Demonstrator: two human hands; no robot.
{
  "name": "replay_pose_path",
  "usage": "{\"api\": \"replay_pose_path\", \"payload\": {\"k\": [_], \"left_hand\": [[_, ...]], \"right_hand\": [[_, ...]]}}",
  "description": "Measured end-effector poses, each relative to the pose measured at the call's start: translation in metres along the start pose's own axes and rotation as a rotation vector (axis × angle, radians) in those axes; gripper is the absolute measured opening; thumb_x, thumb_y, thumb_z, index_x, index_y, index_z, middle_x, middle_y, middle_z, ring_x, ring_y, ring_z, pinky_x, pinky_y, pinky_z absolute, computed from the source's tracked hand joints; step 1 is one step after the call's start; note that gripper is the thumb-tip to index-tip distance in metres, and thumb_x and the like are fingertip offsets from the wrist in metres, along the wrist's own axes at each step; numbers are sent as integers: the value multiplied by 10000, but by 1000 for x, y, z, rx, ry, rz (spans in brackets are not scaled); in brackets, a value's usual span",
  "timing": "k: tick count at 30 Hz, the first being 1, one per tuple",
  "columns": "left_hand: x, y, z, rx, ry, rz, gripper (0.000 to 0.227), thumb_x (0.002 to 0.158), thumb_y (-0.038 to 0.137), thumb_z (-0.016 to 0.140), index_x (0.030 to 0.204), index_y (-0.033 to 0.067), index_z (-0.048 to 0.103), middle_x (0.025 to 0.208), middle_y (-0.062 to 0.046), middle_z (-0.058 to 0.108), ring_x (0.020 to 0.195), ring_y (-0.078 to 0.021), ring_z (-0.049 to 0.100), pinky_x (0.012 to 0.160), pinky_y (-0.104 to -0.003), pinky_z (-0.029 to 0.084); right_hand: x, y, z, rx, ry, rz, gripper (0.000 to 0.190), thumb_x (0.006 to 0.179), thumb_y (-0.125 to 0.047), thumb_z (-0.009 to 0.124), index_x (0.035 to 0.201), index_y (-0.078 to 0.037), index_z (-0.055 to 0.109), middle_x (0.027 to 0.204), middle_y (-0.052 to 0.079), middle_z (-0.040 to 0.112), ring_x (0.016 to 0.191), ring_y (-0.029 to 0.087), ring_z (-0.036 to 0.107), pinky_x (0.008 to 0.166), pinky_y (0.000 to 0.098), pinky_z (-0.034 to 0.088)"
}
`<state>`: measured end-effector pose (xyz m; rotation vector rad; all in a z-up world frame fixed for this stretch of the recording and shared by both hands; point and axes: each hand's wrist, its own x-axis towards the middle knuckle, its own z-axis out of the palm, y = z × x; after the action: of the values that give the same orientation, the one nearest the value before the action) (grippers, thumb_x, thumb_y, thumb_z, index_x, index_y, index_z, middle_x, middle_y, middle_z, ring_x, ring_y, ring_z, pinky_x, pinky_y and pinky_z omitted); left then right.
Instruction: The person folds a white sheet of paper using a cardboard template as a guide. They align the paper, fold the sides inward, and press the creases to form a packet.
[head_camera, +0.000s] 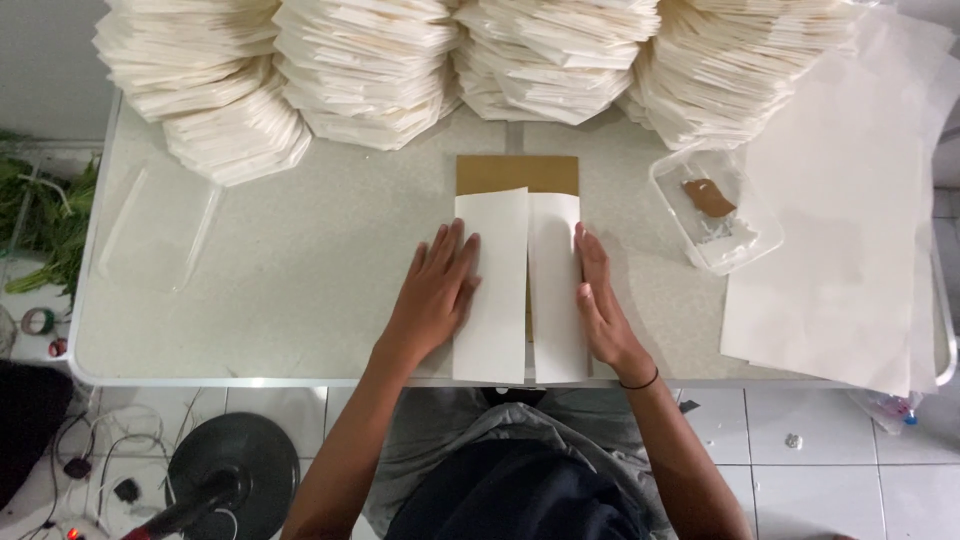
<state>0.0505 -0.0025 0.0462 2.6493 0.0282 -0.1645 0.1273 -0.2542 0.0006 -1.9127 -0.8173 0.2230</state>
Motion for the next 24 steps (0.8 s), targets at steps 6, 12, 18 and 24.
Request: {"api": "replay_pose_path", "payload": {"k": [6,12,18,24], "left_hand": [[11,7,23,137,-102,35,649,1061,531,287,1629,222,235,1719,-100,65,1576,-336,25,1238,-575,10],[9,9,18,114,-142,24,685,1040,561,315,1636,242,203,1723,-88,30,1577,-335,-11,1231,-589,-40],[23,1,23,223,-137,33,715,991,614,379,1624,316,231,1698,-82,149,1567,-346,90,1225,-622,10],[32,1,27,234,-96,78,648,1010,587,366,1590,304,309,1687,-89,188,1569,-329,108,1228,-629,-4]], "right_hand": [[2,-2,3,30,-33,34,750,1045,-563,201,1648,-143,48,1729,125,46,1584,357,42,1252,567,58],[4,-10,7,-37,-75,119,821,989,-632,251,1641,-195,10,1730,121,20,1584,354,59,1253,572,82],[5,-10,14,-253,-160,105,801,995,-570,294,1634,-142,72,1713,160,93,1580,354,93,1267,498,7],[6,-11,10,-242,-117,139,752,1042,-517,305,1625,-101,75,1702,210,44,1569,406,63,1251,581,21]]}}
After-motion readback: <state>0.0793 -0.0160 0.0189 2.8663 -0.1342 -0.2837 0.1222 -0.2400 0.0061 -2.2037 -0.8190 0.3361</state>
